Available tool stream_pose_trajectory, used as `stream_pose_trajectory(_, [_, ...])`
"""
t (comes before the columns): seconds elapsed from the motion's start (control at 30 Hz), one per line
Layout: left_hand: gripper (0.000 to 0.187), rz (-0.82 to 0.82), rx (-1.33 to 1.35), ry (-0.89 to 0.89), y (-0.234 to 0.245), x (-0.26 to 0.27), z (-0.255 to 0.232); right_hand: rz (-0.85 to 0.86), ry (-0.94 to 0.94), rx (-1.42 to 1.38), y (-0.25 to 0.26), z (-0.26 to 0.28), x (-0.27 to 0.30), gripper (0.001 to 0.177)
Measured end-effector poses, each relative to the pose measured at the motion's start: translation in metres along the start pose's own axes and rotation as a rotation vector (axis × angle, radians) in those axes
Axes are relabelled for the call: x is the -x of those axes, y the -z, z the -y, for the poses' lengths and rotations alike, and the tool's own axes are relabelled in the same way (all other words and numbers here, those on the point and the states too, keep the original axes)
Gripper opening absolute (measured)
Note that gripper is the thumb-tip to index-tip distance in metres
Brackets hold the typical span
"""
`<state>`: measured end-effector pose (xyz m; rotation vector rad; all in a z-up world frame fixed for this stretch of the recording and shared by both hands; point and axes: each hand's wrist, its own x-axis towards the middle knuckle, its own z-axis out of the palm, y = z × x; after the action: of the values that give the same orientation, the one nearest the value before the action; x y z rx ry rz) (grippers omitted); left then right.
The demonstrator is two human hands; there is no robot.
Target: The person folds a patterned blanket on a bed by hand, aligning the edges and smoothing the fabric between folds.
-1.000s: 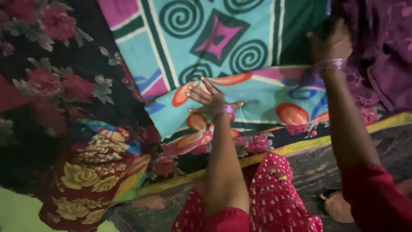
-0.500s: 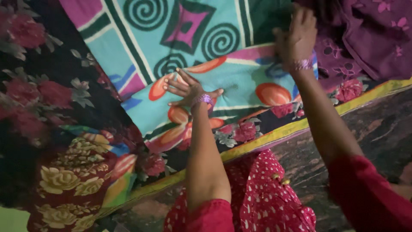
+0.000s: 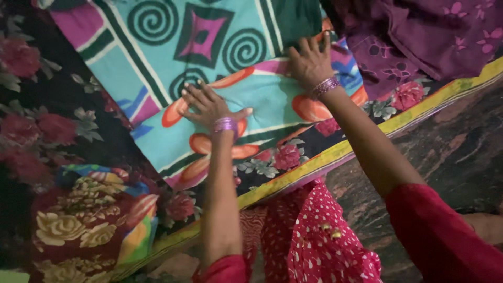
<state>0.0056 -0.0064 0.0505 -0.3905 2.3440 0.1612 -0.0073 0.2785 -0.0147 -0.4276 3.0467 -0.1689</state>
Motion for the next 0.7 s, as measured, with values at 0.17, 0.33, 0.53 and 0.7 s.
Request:
stream_pose_trajectory(0.17, [0.105, -0.205, 0.053, -0.382, -0.002, -0.048, 0.063, -0.091, 0.076, -0.151, 0.018, 0.000, 0.020, 0.033])
stream_pose_trajectory(0.33, [0.023, -0.205, 0.043, -0.624, 0.014, -0.027, 0.107, -0.062, 0.151, -0.015, 0.081, 0.033, 0.063, 0.027])
stream_pose_trajectory(0.53, [0.010, 0.335, 0.170, -0.575, 0.000, 0.080, 0.121, 0.194, 0.051, -0.172, 0.145, 0.058, 0.119, 0.019])
stream_pose_trajectory(0.7, [0.019, 0.428, 0.187, -0.672, -0.063, 0.113, 0.126, 0.440, 0.220, -0.110, 0.146, 0.053, 0.132, 0.021])
